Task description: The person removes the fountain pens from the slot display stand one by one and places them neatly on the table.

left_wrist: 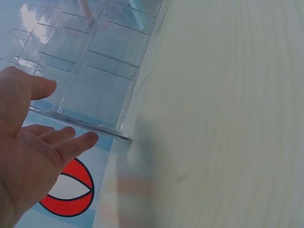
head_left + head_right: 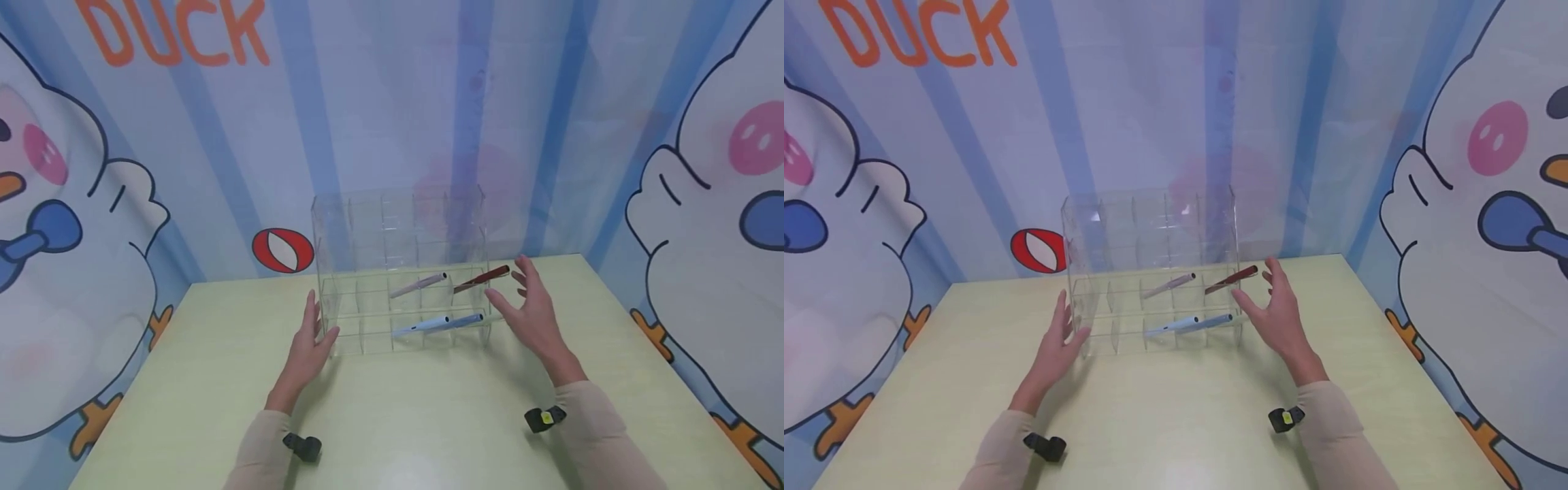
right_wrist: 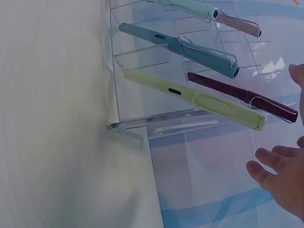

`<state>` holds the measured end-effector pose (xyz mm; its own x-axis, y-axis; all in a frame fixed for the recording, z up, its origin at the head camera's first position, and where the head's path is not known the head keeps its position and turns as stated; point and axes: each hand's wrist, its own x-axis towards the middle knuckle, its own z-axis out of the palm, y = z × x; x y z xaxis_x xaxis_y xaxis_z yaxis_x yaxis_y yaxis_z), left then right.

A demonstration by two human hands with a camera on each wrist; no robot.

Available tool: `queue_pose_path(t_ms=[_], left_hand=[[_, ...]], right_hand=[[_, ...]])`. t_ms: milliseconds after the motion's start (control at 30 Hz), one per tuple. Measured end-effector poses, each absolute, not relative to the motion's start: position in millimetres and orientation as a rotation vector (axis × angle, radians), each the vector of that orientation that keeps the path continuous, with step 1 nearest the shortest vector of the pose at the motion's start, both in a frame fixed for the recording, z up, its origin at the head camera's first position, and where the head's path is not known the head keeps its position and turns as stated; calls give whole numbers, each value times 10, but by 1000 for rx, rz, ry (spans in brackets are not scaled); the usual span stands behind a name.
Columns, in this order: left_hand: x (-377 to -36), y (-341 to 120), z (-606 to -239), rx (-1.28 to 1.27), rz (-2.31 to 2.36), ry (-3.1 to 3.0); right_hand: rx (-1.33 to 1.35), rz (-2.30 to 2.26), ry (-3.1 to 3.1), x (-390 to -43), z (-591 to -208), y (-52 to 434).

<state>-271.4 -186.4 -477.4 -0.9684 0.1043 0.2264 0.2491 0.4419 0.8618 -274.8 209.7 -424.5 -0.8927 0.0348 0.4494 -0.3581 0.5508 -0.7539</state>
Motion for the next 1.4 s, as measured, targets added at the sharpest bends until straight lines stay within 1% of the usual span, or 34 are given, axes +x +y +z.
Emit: queue_pose_path(t_ms=[167, 333, 767, 1067, 1400], left_hand=[[-2721, -1841, -4743, -383, -1521, -2499], [-2742, -1837, -4726, -400, -1479, -2489], [-2744, -1837, -4717, -378, -1406, -2462], [-2765, -1840, -4715, -395, -1374, -2466], [-2762, -1852, -4737, -384, -1369, -2474]], right_hand=[[264, 1307, -2310, -2778, -4297, 2055], [265, 1289, -2263, -2819, -4339, 2020], [269, 1298, -2176, -2850, -4272, 1952], [288, 1296, -2067, -2862, -4297, 1973], [251, 1325, -2103, -2871, -4292, 1937]])
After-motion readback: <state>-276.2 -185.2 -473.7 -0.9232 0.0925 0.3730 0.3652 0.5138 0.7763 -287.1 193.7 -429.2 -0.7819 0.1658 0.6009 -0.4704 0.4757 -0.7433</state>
